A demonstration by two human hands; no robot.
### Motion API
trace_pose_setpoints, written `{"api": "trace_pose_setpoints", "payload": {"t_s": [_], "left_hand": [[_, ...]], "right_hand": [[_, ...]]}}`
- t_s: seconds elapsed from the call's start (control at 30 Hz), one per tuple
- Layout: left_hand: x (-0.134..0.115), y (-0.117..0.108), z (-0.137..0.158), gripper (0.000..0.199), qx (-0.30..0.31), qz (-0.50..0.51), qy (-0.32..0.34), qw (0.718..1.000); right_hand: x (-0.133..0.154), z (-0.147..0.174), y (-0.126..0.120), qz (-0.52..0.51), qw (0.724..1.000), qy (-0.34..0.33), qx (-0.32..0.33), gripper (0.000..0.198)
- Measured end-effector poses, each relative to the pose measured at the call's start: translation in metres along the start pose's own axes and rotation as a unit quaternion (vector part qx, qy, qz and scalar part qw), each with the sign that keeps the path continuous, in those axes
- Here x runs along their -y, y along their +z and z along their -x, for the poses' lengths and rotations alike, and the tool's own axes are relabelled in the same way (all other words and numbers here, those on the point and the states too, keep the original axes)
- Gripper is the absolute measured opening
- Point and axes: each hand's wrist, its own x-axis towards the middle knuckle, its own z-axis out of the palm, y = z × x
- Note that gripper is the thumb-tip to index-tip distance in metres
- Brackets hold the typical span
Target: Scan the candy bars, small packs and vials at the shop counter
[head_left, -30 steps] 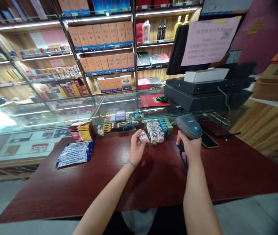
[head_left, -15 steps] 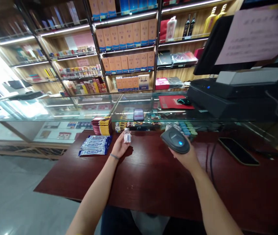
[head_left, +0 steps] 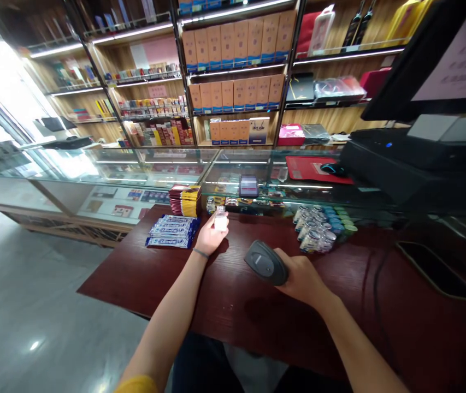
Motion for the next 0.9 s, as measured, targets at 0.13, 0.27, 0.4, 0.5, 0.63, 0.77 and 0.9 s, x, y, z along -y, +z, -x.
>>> {"api": "trace_pose_setpoints", "payload": {"t_s": [0.13, 0.27, 0.4, 0.5, 0.63, 0.77, 0.9], "left_hand": [[0.002, -0.002, -0.002, 0.029, -0.011, -0.001, 0.005, 1.0], [0.004, -0.003, 0.0, 0.033, -0.012, -0.028, 0.024, 0.999], [0.007, -0.008, -0.003, 0.041, -0.021, -0.07, 0.079, 0.994], [0.01, -0.013, -0.01, 0.052, -0.055, -0.146, 0.135, 0.978], [0.012, -0.017, -0.021, 0.05, -0.116, -0.275, 0.228, 0.927], [0.014, -0.017, -0.033, 0.039, -0.139, -0.402, 0.265, 0.866], [0.012, -0.019, -0.046, 0.036, -0.161, -0.444, 0.284, 0.835]], "right_hand": [[-0.001, 0.001, -0.002, 0.012, 1.0, 0.005, 0.0, 0.032], [-0.002, 0.001, -0.004, -0.004, 1.0, 0.008, -0.021, 0.04], [-0.007, 0.002, -0.004, -0.027, 0.999, 0.004, -0.046, 0.04], [-0.011, 0.002, -0.004, -0.053, 0.996, 0.007, -0.067, 0.033], [-0.017, 0.004, -0.004, -0.074, 0.992, 0.013, -0.097, 0.027], [-0.023, 0.006, -0.002, -0.081, 0.99, 0.02, -0.116, 0.029], [-0.027, 0.007, 0.0, -0.073, 0.989, 0.019, -0.125, 0.027]]}}
